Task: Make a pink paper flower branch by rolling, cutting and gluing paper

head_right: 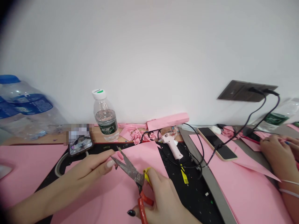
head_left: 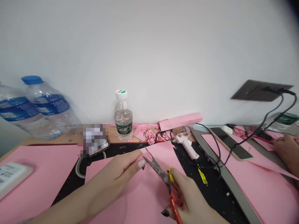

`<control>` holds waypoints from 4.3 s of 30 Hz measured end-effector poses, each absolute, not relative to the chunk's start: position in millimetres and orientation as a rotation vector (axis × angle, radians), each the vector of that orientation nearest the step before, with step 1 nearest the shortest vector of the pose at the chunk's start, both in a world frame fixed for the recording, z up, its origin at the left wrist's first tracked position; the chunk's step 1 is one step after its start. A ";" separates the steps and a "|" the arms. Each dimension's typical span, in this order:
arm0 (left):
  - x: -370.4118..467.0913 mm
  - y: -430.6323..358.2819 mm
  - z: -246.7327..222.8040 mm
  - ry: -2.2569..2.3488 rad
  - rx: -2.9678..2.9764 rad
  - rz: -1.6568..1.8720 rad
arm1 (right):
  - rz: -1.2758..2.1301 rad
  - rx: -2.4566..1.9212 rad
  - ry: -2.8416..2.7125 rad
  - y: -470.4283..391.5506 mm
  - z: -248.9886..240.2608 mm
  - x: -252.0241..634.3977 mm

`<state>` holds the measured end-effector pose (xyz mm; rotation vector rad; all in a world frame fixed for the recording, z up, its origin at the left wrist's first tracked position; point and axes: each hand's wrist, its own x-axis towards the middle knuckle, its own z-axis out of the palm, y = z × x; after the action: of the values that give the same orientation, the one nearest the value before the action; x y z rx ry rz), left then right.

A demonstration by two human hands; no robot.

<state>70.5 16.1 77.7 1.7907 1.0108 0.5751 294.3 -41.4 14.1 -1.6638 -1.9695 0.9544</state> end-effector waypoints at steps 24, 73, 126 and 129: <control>71.3 14.5 61.1 1.069 1.742 0.441 | 0.850 -1.514 -2.013 -42.6 0.2 300.1; 75.4 11.4 63.9 1.016 1.817 0.442 | 0.996 -1.702 -2.034 -43.9 23.0 292.1; 75.0 11.3 67.2 1.023 1.833 0.513 | 0.930 -1.716 -2.046 -43.3 26.4 292.9; 73.2 12.2 69.8 1.026 1.846 0.518 | 0.930 -1.707 -2.050 -43.5 26.4 293.4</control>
<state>73.2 12.2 69.8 1.8459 1.0262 0.5181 293.4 -43.5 26.4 -1.7069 -2.0497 0.9304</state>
